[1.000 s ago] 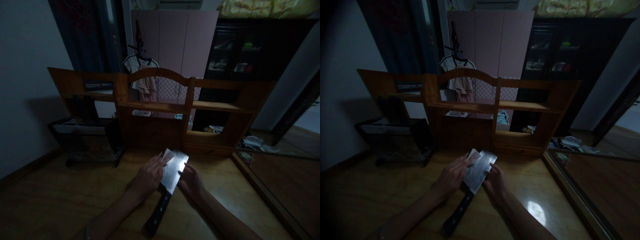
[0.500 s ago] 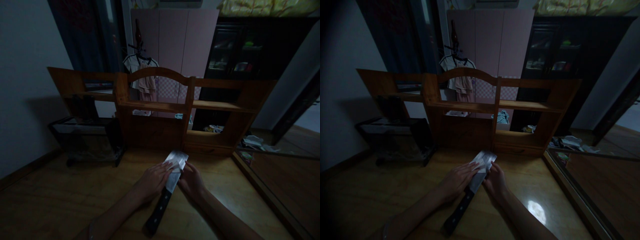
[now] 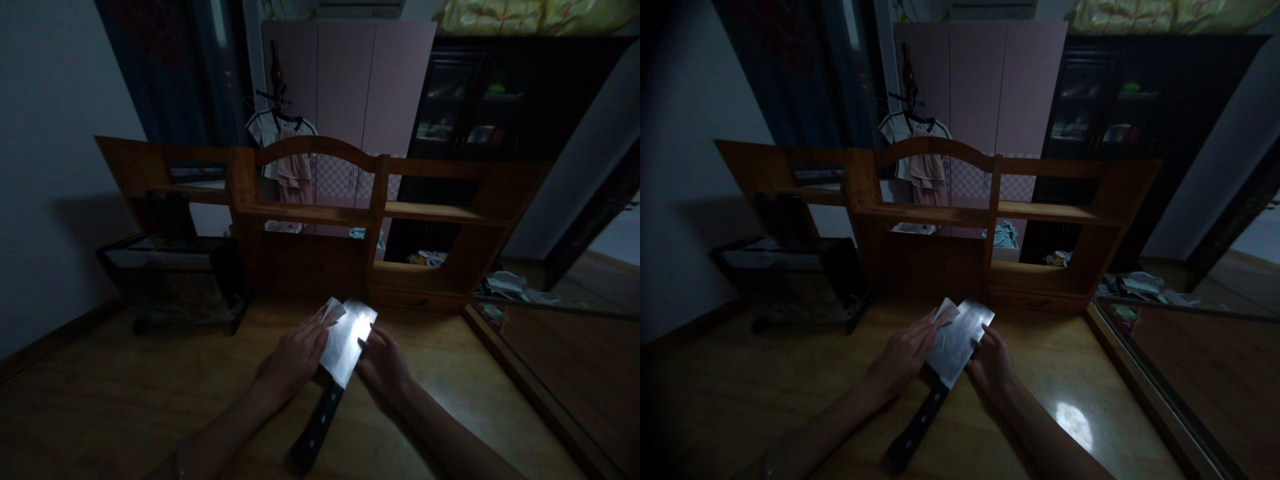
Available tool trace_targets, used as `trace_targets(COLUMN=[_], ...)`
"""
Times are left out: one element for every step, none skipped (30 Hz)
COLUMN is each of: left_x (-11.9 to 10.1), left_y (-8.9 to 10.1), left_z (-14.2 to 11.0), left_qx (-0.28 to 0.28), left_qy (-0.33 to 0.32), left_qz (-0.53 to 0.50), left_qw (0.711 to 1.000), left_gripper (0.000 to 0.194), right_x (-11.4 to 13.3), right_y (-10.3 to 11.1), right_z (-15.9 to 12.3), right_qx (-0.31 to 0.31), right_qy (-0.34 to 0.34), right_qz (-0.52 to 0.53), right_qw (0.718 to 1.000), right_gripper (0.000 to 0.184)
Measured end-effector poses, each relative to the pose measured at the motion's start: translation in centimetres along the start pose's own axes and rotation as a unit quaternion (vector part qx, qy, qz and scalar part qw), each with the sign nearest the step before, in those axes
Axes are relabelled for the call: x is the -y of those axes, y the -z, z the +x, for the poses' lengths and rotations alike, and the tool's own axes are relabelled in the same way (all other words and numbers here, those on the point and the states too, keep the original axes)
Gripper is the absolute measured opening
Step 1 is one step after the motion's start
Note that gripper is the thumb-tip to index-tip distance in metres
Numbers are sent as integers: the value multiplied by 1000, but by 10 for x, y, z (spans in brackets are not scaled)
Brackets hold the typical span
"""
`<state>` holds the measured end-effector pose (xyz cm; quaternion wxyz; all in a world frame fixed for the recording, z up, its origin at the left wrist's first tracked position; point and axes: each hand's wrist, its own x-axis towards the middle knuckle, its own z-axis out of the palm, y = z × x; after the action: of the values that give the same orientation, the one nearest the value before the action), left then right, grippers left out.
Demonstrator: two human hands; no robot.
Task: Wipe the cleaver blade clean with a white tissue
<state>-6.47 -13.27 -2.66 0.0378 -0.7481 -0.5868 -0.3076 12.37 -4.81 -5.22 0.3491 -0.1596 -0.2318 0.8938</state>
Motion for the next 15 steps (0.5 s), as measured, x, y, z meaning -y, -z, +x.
trace_targets(left_x=[-1,-3,-5,-6,-8,-9,-9,-9,-9,-9,-8,-7,-6,-6,-5], left_y=[2,3,4,5,5,4,3,2,1,0,0,-1,-1,-1,-1], left_z=[0,0,0,0,0,1,1,1,1,1,1,1,1,1,1], left_qx=[-1,1,9,22,38,54,69,81,88,91,93,93,92,90,89], left_qy=[-21,-42,-60,-74,-82,-83,-80,-76,-71,-65,-59,-55,-50,-47,-43], left_qz=[-7,-14,-20,-24,-27,-28,-27,-26,-23,-20,-17,-13,-9,-6,-3], left_qw=[1000,999,998,997,996,995,994,993,993,994,994,994,994,995,995], left_gripper=[45,45,46,45,45,43,42,41,41,41,41,41,41,42,42], right_x=[0,0,0,0,0,0,0,0,0,0,0,0,0,0,0], right_y=[0,0,-1,-1,-1,-1,-1,-1,0,1,1,2,3,4,4], right_z=[0,0,0,-1,-1,-1,-1,-1,0,0,1,1,1,2,2], right_qx=[1,3,7,11,14,16,16,14,11,8,6,5,4,5,5], right_qy=[2,4,6,7,6,4,1,-4,-7,-10,-11,-11,-10,-11,-11], right_qz=[-1,1,5,9,12,15,16,17,17,17,16,16,16,14,11], right_qw=[1000,1000,1000,1000,1000,1000,1000,1000,1000,1000,1000,1000,1000,1000,1000], right_gripper=[27,26,26,25,25,25,24,23,23,22,22,22,23,23,24])
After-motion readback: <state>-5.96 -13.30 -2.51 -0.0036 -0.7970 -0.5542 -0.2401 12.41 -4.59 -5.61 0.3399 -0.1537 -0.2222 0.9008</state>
